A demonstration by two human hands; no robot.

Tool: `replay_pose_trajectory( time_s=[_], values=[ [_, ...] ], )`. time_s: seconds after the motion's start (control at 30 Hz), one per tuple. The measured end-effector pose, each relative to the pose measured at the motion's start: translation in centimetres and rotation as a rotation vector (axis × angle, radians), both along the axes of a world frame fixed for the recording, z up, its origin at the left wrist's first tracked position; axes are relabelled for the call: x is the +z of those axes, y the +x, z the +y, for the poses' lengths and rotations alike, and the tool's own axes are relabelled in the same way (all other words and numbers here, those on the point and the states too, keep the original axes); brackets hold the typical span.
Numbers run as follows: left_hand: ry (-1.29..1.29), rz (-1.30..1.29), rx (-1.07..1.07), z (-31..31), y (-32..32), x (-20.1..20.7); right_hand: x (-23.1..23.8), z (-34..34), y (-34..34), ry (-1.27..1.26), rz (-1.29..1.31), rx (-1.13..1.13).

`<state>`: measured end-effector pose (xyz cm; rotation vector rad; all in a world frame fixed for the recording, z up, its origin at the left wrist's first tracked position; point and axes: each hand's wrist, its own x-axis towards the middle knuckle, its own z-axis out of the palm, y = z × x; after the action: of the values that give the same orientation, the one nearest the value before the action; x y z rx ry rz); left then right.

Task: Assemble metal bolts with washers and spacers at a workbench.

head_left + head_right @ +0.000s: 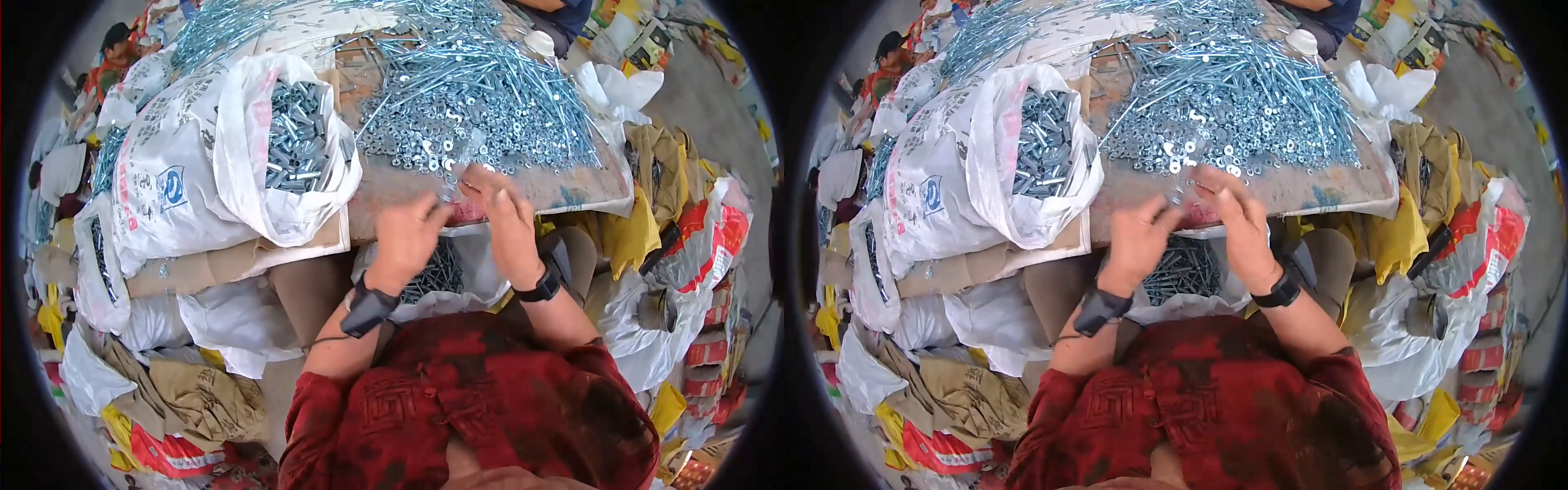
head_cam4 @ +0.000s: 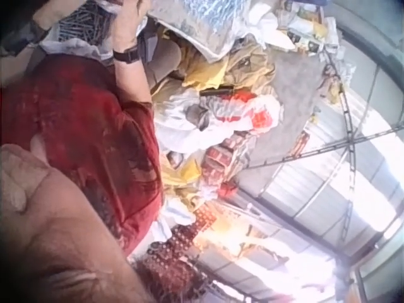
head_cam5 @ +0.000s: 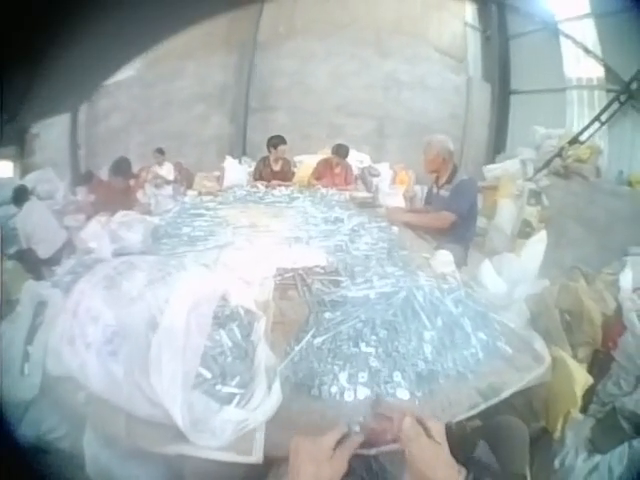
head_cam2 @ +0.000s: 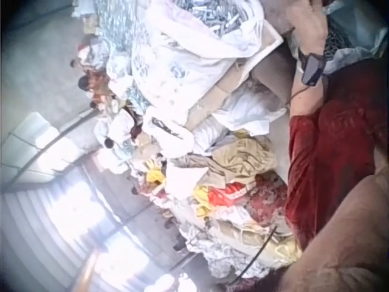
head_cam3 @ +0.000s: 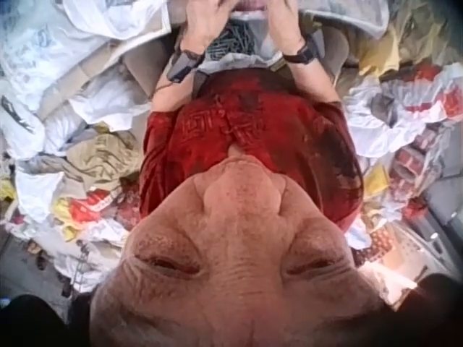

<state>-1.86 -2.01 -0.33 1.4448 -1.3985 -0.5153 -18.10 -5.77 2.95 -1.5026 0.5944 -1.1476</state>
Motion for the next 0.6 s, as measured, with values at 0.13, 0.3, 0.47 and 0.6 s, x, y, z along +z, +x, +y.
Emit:
replay_pose_trajectory(
  time_s=[0.13, 0.3, 0.47, 0.6],
  values=[
    [-0.081, -0.151, -0.083, 0.7, -1.5, 0.3, 0.9, -1.2, -1.8, 0.07, 0.18, -0.168],
    [-0.073, -0.295, -0.147, 0.3, -2.1, -0.4, -0.1, -2.5, -2.3, -0.062, 0.279, -0.293],
    [-0.181, -0.405, -0.091, 0.5, -2.4, 0.7, 0.1, -3.2, -3.5, -0.09, 0.547, -0.154],
    [-0.319, -0.19, -0.175, 0.5, -2.3, 0.1, 0.1, -1.9, -3.4, -0.034, 0.492, 0.005]
  ],
)
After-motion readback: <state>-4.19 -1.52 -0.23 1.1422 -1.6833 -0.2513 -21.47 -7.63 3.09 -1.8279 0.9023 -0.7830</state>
